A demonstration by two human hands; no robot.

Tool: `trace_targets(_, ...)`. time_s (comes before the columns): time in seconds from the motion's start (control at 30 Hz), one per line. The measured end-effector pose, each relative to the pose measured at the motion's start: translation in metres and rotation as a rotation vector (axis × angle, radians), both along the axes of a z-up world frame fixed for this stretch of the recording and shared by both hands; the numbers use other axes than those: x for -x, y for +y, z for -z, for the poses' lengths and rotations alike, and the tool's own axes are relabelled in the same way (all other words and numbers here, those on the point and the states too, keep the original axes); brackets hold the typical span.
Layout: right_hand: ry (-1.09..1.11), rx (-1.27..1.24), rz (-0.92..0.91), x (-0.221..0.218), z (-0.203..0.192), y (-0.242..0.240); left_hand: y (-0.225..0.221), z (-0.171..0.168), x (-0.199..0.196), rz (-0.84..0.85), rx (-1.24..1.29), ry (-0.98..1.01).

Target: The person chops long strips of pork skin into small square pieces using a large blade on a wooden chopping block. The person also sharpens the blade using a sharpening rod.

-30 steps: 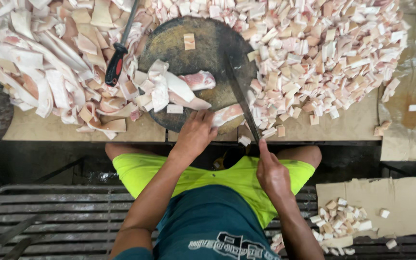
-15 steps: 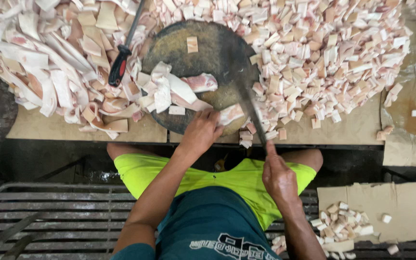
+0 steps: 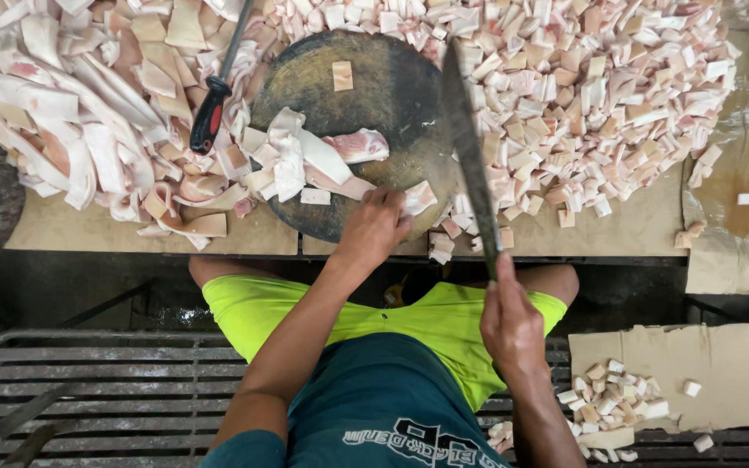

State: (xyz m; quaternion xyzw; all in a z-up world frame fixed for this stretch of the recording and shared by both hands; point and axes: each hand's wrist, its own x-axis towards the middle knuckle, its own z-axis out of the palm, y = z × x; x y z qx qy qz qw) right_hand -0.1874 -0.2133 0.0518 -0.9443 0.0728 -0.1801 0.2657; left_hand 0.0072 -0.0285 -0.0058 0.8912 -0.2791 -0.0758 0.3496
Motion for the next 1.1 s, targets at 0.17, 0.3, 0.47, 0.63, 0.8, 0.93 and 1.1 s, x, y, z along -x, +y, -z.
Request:
trace_targets(0.17,0.145,0.141,0.005,-0.013,0.011,0.013,-0.008,0.002,-0.001,-0.01,0.084,-0.015)
trace_targets(0.3,0.114,0.106,-0.072,-0.021,0.016,0.01,-0.014,-0.002,-0.002,-0.003,0.091,0.018)
trace_targets(0.47,-0.103,0.028,-0.03,0.002,0.006,-0.009,-0.02,-0.001,-0.001,-0.024,0.101,0.011)
trace_targets(0.63,0.035,0.061,-0.022,-0.008,0.019,0.007,-0.023,0.0,0.0,-0.025,0.117,0.054)
trace_targets(0.8,0.088,0.072,-0.049,-0.011,0.014,0.007,-0.027,-0.002,0.0,-0.013,0.108,-0.075)
trace_targets(0.93,-0.098,-0.031,-0.011,0.008,0.003,-0.003,-0.021,0.001,0.005,-0.027,0.134,0.018)
trace_targets(1.1,0.214,0.049,-0.004,0.003,0.016,0.02,-0.008,0.008,0.01,-0.021,0.179,-0.002)
